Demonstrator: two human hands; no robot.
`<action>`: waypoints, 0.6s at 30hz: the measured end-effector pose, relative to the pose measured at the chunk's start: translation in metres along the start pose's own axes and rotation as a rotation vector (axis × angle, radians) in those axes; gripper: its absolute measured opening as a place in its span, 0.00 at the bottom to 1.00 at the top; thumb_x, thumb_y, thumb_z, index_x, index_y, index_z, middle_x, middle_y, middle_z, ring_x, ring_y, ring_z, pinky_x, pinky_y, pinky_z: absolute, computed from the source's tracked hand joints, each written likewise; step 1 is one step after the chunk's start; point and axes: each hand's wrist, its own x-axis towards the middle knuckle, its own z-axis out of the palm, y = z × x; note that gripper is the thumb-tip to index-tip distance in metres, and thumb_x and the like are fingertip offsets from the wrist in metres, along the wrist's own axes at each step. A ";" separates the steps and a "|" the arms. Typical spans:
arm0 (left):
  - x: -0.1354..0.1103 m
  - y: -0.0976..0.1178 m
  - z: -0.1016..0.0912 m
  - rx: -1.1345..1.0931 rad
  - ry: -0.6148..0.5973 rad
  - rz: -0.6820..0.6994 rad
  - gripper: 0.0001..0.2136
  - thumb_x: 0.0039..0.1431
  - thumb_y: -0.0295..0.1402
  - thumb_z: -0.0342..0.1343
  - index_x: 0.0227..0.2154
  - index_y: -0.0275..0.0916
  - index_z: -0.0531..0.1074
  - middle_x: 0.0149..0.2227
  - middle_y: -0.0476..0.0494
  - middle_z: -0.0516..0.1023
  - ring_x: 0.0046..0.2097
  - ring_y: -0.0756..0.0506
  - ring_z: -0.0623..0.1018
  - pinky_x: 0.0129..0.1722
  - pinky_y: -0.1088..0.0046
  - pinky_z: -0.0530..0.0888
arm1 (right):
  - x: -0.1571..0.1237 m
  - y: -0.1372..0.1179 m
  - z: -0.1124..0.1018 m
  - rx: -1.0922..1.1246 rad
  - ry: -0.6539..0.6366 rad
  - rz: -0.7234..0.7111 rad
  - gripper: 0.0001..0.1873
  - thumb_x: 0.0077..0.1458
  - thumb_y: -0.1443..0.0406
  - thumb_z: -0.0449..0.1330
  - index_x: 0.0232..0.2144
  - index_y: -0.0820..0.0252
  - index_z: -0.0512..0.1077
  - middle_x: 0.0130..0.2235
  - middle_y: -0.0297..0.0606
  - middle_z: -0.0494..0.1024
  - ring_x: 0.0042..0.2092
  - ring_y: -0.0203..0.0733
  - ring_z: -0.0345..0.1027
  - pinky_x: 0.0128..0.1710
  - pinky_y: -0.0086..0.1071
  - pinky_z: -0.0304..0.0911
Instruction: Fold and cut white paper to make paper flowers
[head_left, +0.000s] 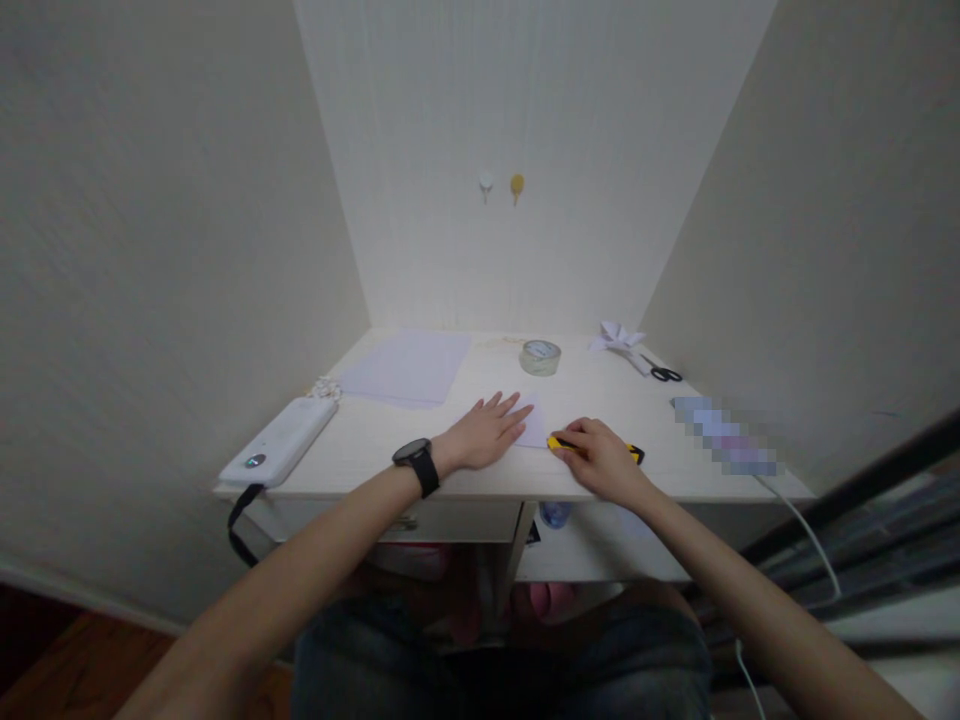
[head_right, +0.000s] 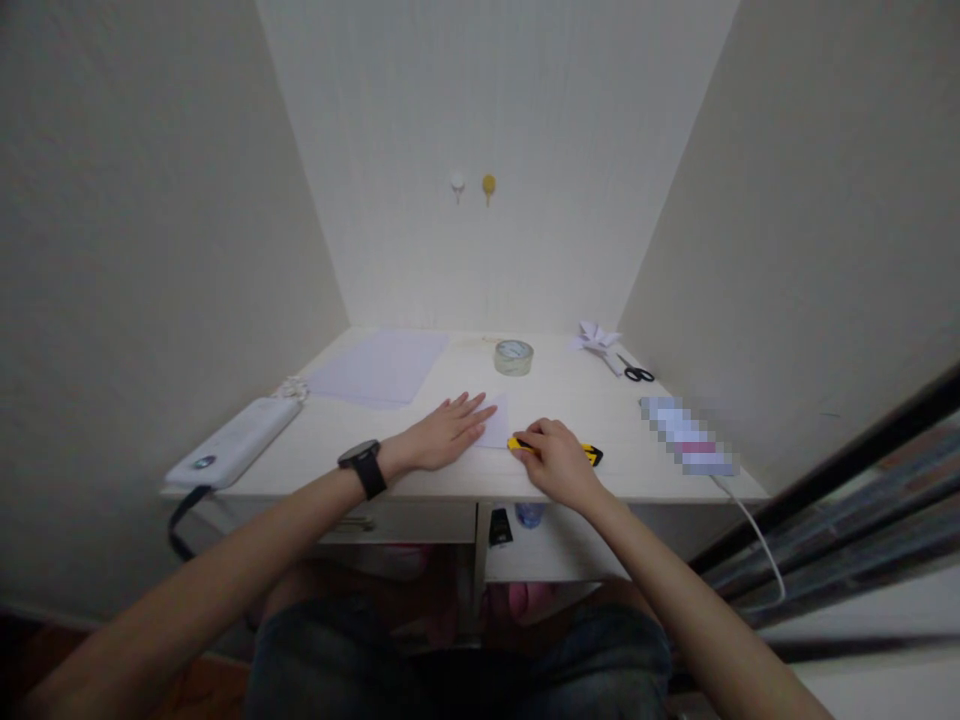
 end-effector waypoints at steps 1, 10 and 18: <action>0.000 -0.004 0.001 0.006 0.002 0.001 0.28 0.71 0.48 0.26 0.69 0.48 0.48 0.72 0.41 0.43 0.71 0.33 0.46 0.66 0.48 0.51 | 0.000 0.001 0.000 0.002 0.004 0.001 0.14 0.62 0.62 0.57 0.44 0.58 0.80 0.41 0.44 0.78 0.43 0.47 0.69 0.46 0.39 0.64; -0.002 -0.015 0.012 0.105 0.003 -0.023 0.27 0.71 0.47 0.26 0.69 0.51 0.50 0.71 0.46 0.48 0.71 0.34 0.48 0.66 0.45 0.47 | 0.000 0.005 0.003 -0.004 -0.011 -0.050 0.15 0.63 0.62 0.55 0.47 0.56 0.79 0.42 0.44 0.76 0.44 0.48 0.68 0.46 0.40 0.63; -0.002 -0.014 0.011 0.109 0.008 -0.031 0.27 0.71 0.47 0.26 0.69 0.51 0.51 0.71 0.47 0.49 0.71 0.34 0.49 0.66 0.46 0.47 | 0.003 0.003 0.004 -0.009 -0.018 -0.039 0.14 0.62 0.63 0.56 0.44 0.55 0.80 0.41 0.44 0.76 0.43 0.47 0.67 0.46 0.40 0.63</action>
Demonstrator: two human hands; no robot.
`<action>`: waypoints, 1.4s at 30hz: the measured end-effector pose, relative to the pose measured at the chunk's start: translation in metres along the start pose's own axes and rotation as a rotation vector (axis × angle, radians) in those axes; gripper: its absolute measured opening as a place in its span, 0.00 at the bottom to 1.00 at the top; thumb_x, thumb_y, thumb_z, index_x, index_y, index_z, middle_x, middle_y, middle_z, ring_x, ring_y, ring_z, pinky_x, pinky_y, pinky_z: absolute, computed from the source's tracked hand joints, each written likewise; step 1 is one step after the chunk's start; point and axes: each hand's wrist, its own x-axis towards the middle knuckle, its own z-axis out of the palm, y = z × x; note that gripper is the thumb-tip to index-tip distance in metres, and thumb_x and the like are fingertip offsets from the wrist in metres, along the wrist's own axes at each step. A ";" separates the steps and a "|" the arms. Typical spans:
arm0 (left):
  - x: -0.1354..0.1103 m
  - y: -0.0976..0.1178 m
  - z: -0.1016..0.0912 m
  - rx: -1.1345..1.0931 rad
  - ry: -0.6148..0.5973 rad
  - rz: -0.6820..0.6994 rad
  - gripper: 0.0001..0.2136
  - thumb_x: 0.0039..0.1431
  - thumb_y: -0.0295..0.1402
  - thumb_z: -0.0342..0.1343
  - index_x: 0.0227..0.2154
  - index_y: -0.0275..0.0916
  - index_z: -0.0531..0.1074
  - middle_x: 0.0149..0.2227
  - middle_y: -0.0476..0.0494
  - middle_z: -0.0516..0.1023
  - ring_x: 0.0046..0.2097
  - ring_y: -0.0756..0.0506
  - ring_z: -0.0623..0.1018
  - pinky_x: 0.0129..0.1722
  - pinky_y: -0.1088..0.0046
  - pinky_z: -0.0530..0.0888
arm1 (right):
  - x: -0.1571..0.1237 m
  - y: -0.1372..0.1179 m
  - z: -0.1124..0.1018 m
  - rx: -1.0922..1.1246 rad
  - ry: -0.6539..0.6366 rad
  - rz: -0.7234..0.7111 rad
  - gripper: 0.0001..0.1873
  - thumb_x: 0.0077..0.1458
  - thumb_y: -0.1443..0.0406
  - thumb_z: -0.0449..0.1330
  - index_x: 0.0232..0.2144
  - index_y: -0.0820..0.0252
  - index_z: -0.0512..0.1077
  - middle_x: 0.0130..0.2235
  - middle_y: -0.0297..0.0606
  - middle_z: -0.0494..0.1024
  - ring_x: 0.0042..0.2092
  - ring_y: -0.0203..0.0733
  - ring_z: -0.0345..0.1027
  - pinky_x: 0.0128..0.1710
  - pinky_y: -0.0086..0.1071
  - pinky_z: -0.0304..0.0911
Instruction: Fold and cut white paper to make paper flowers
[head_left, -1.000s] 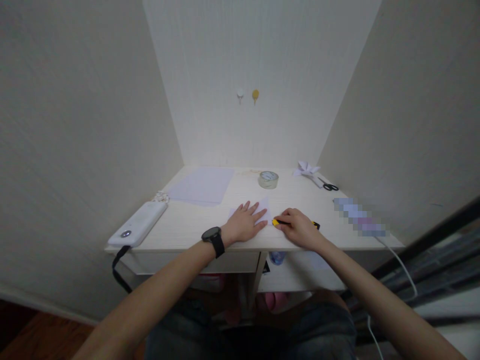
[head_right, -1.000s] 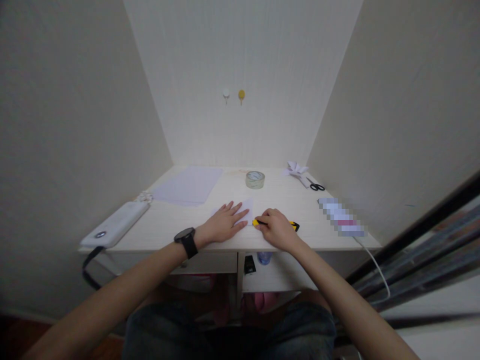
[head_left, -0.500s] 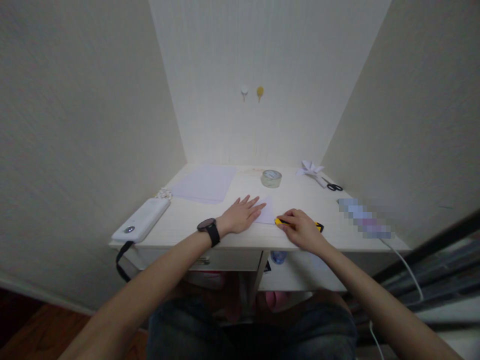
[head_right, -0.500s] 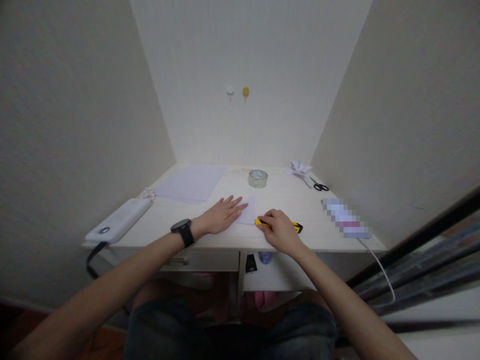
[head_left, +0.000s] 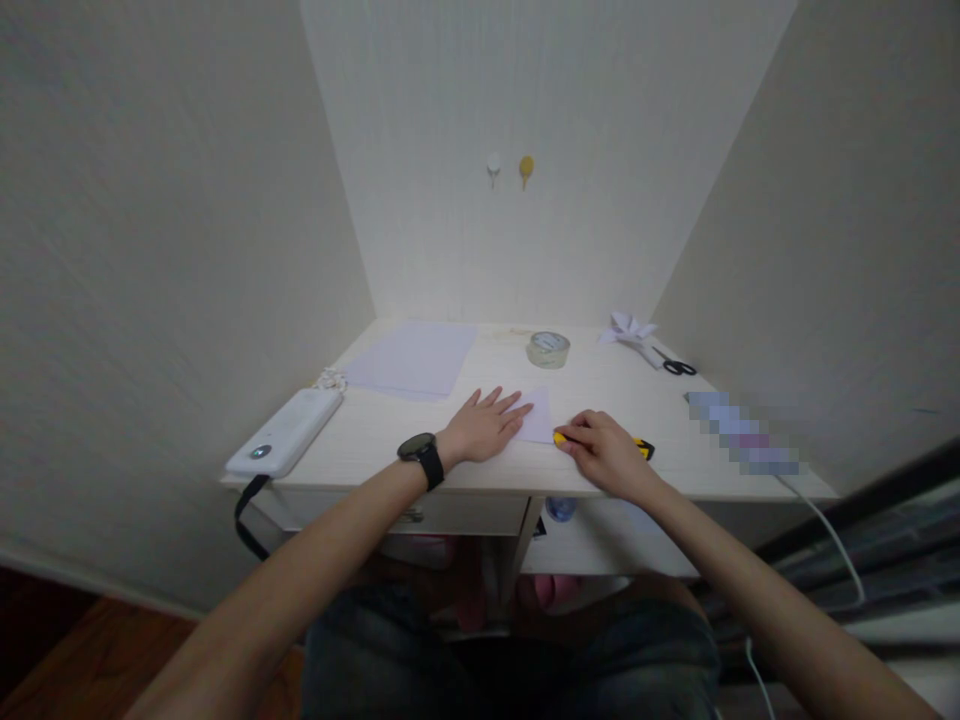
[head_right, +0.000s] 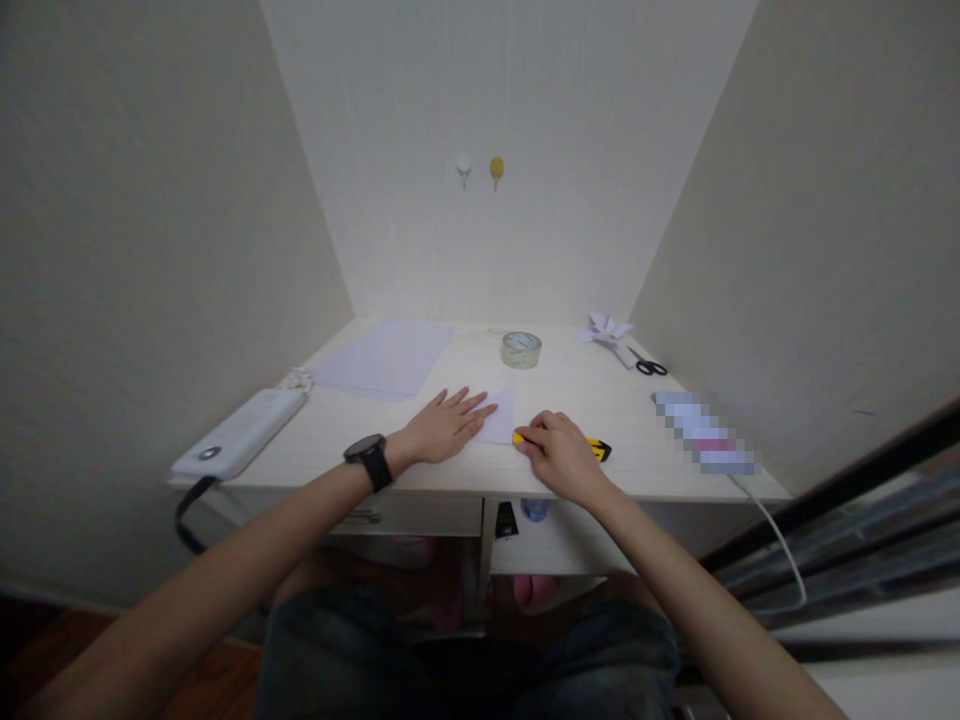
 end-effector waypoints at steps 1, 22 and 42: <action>0.000 0.000 0.000 0.001 0.000 -0.001 0.27 0.71 0.47 0.26 0.69 0.51 0.51 0.71 0.47 0.49 0.71 0.34 0.49 0.66 0.46 0.47 | 0.000 -0.001 0.000 0.000 0.003 0.004 0.13 0.62 0.63 0.56 0.44 0.55 0.80 0.41 0.43 0.76 0.43 0.47 0.67 0.45 0.40 0.63; 0.000 -0.001 -0.003 -0.034 -0.040 0.017 0.28 0.71 0.48 0.25 0.69 0.52 0.50 0.72 0.51 0.48 0.71 0.34 0.47 0.66 0.44 0.44 | -0.001 0.013 -0.016 0.216 -0.092 -0.147 0.15 0.62 0.64 0.56 0.46 0.53 0.80 0.44 0.46 0.76 0.47 0.49 0.68 0.50 0.44 0.65; -0.005 0.003 -0.010 -0.176 0.138 -0.029 0.35 0.59 0.58 0.51 0.61 0.36 0.64 0.63 0.32 0.67 0.65 0.33 0.64 0.65 0.47 0.53 | 0.011 0.092 -0.045 -0.045 -0.196 0.248 0.15 0.58 0.61 0.57 0.43 0.56 0.81 0.43 0.43 0.81 0.44 0.47 0.73 0.47 0.34 0.64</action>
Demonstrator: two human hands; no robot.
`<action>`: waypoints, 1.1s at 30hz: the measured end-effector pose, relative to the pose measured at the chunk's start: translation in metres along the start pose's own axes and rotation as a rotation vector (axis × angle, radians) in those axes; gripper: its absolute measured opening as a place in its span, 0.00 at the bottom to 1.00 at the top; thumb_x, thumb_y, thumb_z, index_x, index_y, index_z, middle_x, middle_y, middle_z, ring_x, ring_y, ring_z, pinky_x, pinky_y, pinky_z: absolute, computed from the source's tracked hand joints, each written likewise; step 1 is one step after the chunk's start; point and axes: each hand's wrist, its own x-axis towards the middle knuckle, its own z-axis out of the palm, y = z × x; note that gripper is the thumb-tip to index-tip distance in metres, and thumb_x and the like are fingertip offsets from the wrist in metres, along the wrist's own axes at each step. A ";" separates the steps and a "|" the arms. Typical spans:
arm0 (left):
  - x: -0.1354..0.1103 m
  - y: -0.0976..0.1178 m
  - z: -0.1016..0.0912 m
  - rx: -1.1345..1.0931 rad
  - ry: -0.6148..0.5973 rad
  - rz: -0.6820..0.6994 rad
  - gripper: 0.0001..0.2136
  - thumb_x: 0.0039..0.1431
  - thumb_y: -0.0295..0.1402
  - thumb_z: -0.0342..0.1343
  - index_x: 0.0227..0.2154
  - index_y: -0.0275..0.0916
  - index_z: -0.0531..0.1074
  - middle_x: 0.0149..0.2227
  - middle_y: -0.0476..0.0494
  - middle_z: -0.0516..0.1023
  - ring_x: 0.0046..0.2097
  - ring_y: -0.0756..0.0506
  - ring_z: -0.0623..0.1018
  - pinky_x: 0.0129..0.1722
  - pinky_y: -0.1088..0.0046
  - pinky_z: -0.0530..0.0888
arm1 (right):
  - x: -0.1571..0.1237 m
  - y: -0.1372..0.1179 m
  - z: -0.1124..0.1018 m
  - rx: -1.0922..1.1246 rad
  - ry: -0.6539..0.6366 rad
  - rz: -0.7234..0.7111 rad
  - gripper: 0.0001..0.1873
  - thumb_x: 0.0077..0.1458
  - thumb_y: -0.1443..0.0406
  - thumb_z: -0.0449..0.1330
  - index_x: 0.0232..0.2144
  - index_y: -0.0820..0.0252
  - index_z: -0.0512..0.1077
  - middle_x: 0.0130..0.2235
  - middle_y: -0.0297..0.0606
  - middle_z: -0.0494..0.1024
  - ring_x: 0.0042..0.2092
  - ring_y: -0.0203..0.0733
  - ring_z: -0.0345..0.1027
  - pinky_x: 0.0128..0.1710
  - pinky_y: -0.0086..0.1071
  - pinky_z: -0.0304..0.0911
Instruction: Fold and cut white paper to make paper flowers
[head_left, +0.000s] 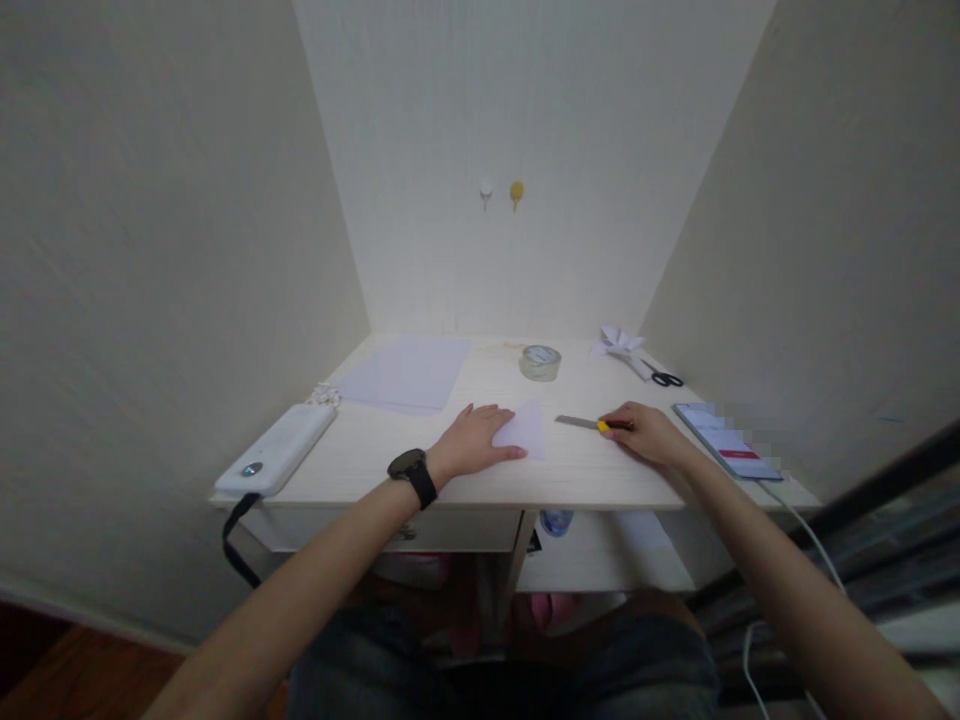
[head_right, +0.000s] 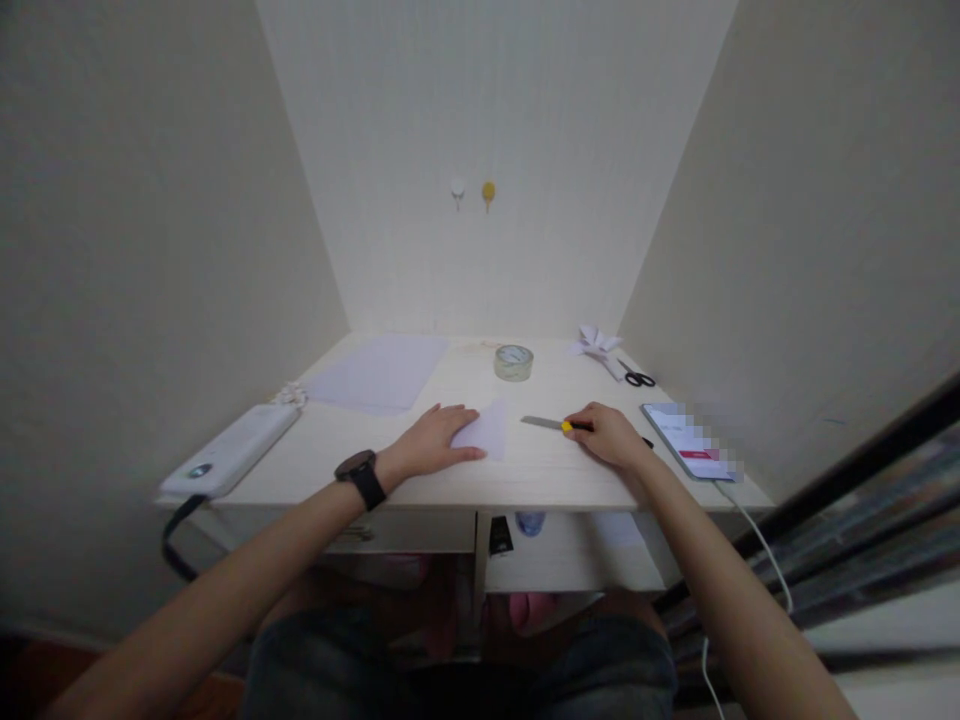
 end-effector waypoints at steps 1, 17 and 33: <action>0.001 0.000 0.000 -0.010 0.017 0.005 0.35 0.58 0.57 0.54 0.60 0.36 0.65 0.62 0.32 0.68 0.64 0.33 0.65 0.64 0.49 0.55 | 0.004 -0.002 0.001 -0.056 0.012 0.050 0.16 0.59 0.60 0.56 0.42 0.57 0.81 0.43 0.44 0.81 0.44 0.47 0.73 0.45 0.33 0.64; 0.009 -0.008 0.010 -0.287 0.218 0.037 0.47 0.37 0.45 0.74 0.62 0.41 0.63 0.64 0.34 0.61 0.63 0.34 0.66 0.63 0.56 0.63 | 0.040 -0.034 0.014 -0.285 0.146 0.594 0.24 0.63 0.55 0.51 0.46 0.69 0.77 0.49 0.59 0.76 0.50 0.60 0.72 0.42 0.42 0.67; 0.013 -0.013 0.003 -0.703 0.356 -0.123 0.08 0.55 0.27 0.59 0.38 0.38 0.77 0.36 0.44 0.78 0.39 0.46 0.75 0.43 0.68 0.71 | 0.038 -0.065 0.017 -0.239 0.239 0.278 0.18 0.61 0.65 0.52 0.47 0.65 0.77 0.48 0.54 0.78 0.53 0.54 0.69 0.49 0.40 0.63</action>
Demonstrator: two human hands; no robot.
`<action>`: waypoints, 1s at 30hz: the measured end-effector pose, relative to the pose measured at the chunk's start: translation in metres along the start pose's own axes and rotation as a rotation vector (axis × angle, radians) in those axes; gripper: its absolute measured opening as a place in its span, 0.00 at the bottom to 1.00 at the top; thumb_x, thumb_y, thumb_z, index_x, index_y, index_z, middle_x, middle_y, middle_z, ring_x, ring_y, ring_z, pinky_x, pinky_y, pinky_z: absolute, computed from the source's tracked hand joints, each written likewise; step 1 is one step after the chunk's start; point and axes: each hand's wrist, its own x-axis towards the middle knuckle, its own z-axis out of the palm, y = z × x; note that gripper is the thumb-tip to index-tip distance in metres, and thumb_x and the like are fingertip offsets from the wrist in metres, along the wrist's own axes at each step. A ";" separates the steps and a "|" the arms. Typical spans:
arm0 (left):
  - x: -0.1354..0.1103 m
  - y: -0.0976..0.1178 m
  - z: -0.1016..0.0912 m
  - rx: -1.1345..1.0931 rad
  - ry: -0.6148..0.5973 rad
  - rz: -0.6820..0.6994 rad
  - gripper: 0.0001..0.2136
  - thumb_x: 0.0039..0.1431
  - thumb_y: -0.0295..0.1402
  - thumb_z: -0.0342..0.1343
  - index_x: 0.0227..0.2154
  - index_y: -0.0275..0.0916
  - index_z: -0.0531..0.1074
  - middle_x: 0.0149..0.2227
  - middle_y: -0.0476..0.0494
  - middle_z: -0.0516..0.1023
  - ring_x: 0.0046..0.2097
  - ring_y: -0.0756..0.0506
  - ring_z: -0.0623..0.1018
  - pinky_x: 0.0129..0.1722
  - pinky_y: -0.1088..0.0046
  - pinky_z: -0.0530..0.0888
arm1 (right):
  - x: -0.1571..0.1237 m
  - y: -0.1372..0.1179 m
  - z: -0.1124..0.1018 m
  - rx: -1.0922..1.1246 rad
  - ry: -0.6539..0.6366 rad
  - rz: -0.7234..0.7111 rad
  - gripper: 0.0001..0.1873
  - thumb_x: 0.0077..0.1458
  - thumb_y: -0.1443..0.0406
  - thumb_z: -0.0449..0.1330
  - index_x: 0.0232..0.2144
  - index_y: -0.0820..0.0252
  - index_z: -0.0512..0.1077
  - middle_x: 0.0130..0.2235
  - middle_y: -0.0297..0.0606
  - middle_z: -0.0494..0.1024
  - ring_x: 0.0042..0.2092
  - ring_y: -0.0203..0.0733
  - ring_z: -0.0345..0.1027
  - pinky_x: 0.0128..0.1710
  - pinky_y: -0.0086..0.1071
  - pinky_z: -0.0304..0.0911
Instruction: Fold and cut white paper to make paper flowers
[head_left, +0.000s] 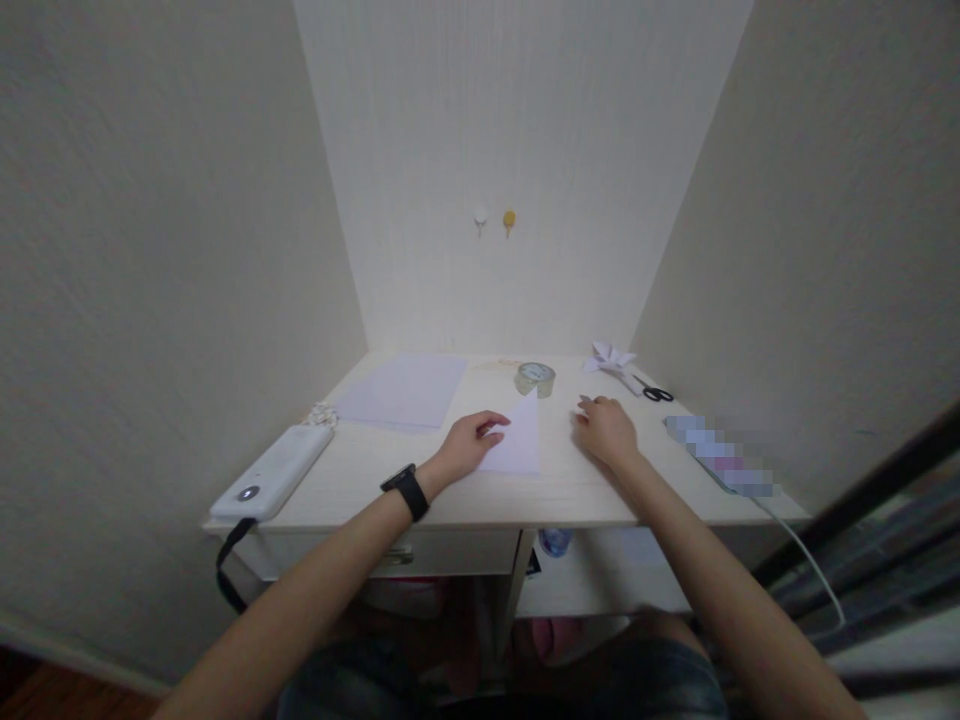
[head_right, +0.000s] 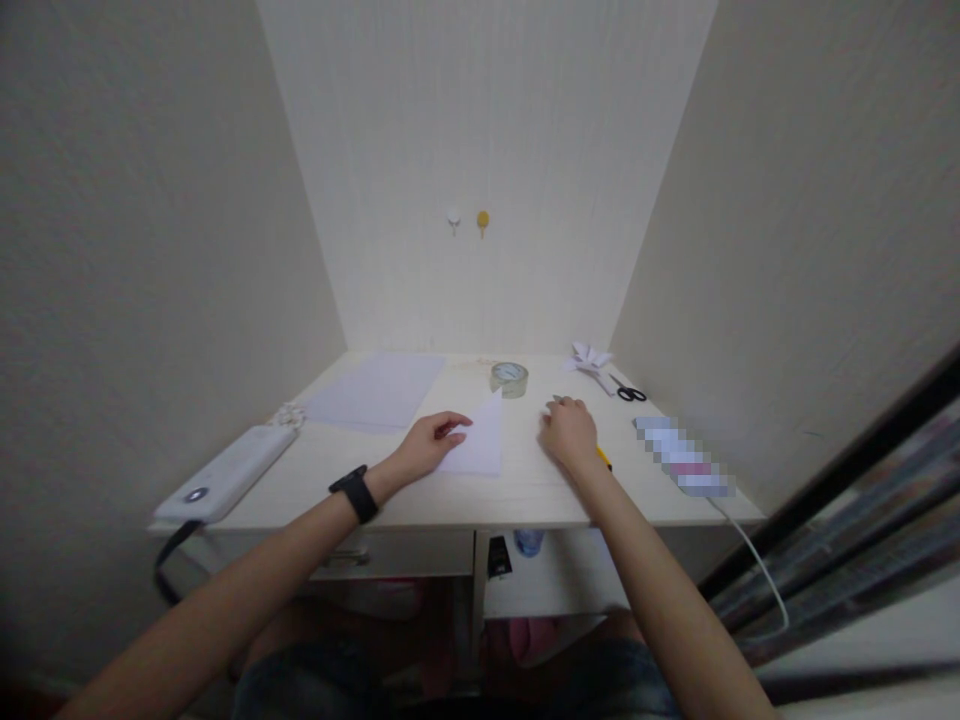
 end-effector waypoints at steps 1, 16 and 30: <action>0.001 0.000 -0.003 -0.084 0.041 -0.048 0.07 0.55 0.27 0.58 0.37 0.37 0.77 0.34 0.45 0.77 0.36 0.47 0.74 0.39 0.70 0.71 | 0.000 -0.007 0.001 0.103 -0.041 -0.071 0.18 0.60 0.66 0.52 0.47 0.64 0.78 0.48 0.51 0.79 0.52 0.50 0.70 0.51 0.38 0.62; 0.004 0.018 -0.042 -0.845 0.137 -0.497 0.14 0.48 0.35 0.66 0.33 0.37 0.67 0.28 0.52 0.67 0.24 0.56 0.66 0.22 0.80 0.63 | -0.002 -0.084 -0.005 0.200 -0.412 -0.463 0.36 0.44 0.50 0.70 0.53 0.60 0.74 0.47 0.50 0.79 0.45 0.52 0.74 0.43 0.36 0.63; 0.002 0.015 -0.048 -0.951 -0.008 -0.602 0.13 0.52 0.25 0.59 0.41 0.29 0.70 0.33 0.36 0.78 0.29 0.48 0.77 0.30 0.73 0.76 | -0.003 -0.065 -0.008 0.257 -0.467 -0.380 0.22 0.43 0.56 0.71 0.40 0.60 0.77 0.40 0.42 0.79 0.40 0.47 0.72 0.36 0.32 0.60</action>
